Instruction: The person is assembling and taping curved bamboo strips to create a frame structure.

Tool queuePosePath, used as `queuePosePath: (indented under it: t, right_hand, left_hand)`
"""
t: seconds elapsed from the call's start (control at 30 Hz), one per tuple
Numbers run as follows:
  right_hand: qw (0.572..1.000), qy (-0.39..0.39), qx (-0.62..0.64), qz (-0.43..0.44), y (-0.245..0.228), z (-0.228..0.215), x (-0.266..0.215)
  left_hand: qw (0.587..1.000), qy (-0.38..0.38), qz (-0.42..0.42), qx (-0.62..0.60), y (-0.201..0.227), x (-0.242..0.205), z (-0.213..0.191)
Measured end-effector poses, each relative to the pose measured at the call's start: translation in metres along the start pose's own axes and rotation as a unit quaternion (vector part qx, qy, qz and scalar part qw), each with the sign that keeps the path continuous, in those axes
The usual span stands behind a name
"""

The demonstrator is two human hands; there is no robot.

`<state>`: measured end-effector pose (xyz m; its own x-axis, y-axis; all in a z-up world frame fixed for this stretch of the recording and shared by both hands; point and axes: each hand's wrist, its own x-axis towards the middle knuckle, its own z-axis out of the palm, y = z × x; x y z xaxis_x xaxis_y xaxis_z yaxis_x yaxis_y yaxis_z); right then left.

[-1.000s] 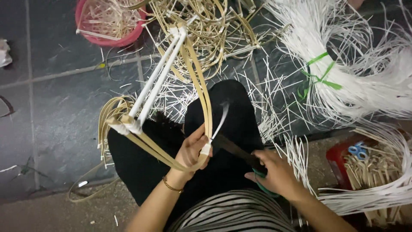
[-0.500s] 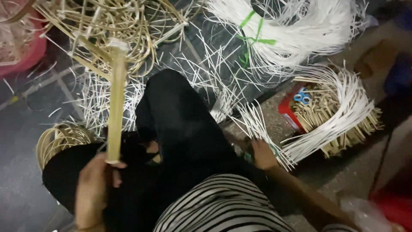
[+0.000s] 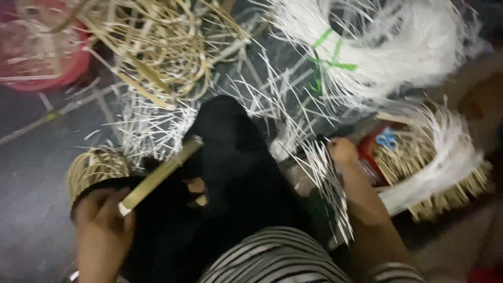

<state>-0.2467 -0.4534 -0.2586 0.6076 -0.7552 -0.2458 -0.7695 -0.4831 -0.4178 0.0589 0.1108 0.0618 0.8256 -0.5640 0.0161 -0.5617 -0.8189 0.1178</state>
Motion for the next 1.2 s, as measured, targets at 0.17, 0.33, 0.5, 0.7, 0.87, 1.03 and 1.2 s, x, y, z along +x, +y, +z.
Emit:
queuePosePath:
  t: [0.17,0.33,0.5,0.7,0.87,1.03,1.2]
  right_hand:
    - [0.95,0.012,0.303,-0.068,-0.144,-0.053,0.011]
    - [0.86,-0.103,0.476,-0.149,-0.318,-0.054,-0.015]
    - [0.678,-0.414,0.598,-0.104,-0.458,-0.043,-0.075]
    - [0.622,-0.505,0.581,-0.146,-0.503,-0.019,-0.088]
    - [0.679,-0.486,0.531,-0.144,-0.521,-0.022,-0.09]
    - [0.667,-0.494,0.541,-0.138,-0.514,-0.009,-0.087]
    - [0.652,-0.463,0.514,-0.31,-0.497,-0.028,-0.106]
  left_hand:
    - [0.943,-0.063,-0.063,-0.321,0.025,0.017,-0.039]
    - [0.899,-0.045,-0.057,-0.432,-0.003,0.02,-0.012]
    - [0.888,-0.158,-0.123,-0.414,-0.014,0.029,0.009]
    - [0.844,-0.14,-0.1,-0.508,-0.022,0.046,0.021]
    - [0.823,-0.184,-0.163,-0.512,-0.036,0.057,0.04]
    - [0.777,-0.223,-0.166,-0.564,-0.041,0.059,0.068]
    - [0.798,-0.195,-0.123,-0.556,-0.041,0.058,0.051]
